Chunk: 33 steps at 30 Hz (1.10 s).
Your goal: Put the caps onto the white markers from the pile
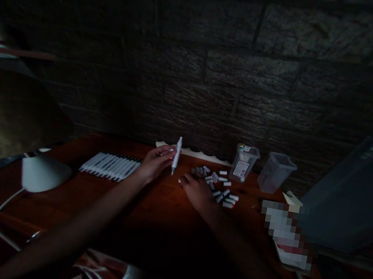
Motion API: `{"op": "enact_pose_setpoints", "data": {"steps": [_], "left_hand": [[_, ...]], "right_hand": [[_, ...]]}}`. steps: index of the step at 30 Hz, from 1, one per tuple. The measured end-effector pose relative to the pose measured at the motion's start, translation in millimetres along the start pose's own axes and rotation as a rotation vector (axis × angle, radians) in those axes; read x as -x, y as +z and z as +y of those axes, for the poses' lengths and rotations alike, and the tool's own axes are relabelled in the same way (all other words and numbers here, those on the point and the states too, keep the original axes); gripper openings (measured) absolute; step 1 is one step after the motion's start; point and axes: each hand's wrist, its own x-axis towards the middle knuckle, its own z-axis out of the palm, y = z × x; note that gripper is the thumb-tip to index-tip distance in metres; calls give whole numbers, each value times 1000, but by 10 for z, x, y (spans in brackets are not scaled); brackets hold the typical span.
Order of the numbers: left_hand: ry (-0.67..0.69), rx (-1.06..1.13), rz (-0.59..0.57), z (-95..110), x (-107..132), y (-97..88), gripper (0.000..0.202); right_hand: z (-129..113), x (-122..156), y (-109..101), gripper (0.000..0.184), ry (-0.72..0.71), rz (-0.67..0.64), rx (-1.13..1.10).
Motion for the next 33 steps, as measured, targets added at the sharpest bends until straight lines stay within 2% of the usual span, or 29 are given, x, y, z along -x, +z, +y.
{"op": "enact_pose_setpoints", "data": {"steps": [3, 6, 9, 11, 16, 22, 24, 29, 33], "left_hand": [[-54, 42, -29, -149, 106, 103, 38], [-138, -15, -148, -233, 259, 160, 40], [-178, -96, -234, -249, 370, 178, 41], [-180, -160, -251, -244, 403, 177, 40], [-162, -306, -253, -235, 417, 168, 38], [-120, -351, -297, -263, 412, 141, 34], [-108, -389, -311, -272, 412, 133, 33], [-71, -455, -321, -271, 430, 135, 31], [-27, -493, -313, -275, 441, 142, 31]], "right_hand": [[262, 158, 3, 21, 185, 245, -304], [466, 332, -97, 27, 451, 382, -734], [544, 407, -287, 34, 575, 514, -931], [530, 398, -406, 35, 597, 531, -1023], [438, 351, -547, 35, 563, 473, -1220], [396, 359, -564, 37, 493, 432, -1255], [384, 360, -554, 37, 472, 383, -1282], [358, 378, -529, 30, 363, 157, -1349], [313, 380, -504, 29, 345, 99, -1396]]}}
